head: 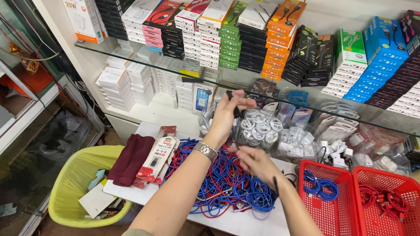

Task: The person sorts a pile of tangled cables on a table, coiling each one by hand and placing them into red baskets. They handle blue, red, black, and white cables, organizing them by color into separate baskets.

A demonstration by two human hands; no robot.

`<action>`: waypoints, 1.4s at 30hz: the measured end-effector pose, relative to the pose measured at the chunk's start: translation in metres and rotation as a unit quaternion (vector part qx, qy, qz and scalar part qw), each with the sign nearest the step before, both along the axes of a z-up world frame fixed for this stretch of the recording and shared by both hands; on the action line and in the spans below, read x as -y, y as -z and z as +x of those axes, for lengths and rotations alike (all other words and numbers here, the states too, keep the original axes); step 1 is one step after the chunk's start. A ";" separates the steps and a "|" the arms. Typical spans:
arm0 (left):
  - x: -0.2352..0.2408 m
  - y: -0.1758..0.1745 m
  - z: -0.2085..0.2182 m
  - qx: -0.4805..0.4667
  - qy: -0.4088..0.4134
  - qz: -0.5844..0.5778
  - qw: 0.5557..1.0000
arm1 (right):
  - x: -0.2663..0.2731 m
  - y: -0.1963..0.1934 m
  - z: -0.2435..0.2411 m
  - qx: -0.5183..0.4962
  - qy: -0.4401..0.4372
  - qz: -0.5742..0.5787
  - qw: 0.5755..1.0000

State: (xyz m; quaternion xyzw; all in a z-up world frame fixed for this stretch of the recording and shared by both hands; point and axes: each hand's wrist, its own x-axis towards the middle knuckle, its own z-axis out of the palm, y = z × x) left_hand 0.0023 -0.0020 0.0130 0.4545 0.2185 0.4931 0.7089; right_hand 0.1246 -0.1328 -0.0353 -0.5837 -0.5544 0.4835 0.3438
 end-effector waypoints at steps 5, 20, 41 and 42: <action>0.008 0.022 -0.018 -0.471 0.009 0.456 0.755 | 0.010 -0.033 0.030 0.155 -0.071 0.036 0.985; 0.036 -0.003 0.031 0.114 0.225 -0.083 0.964 | 0.002 0.036 0.045 -0.411 0.138 0.024 0.901; 0.031 0.038 0.047 -0.164 0.436 -0.124 0.876 | 0.044 0.005 0.067 -0.118 0.195 0.190 0.955; 0.036 0.041 0.054 -0.177 0.404 -0.143 0.886 | 0.044 0.008 0.073 -0.120 0.209 0.192 0.951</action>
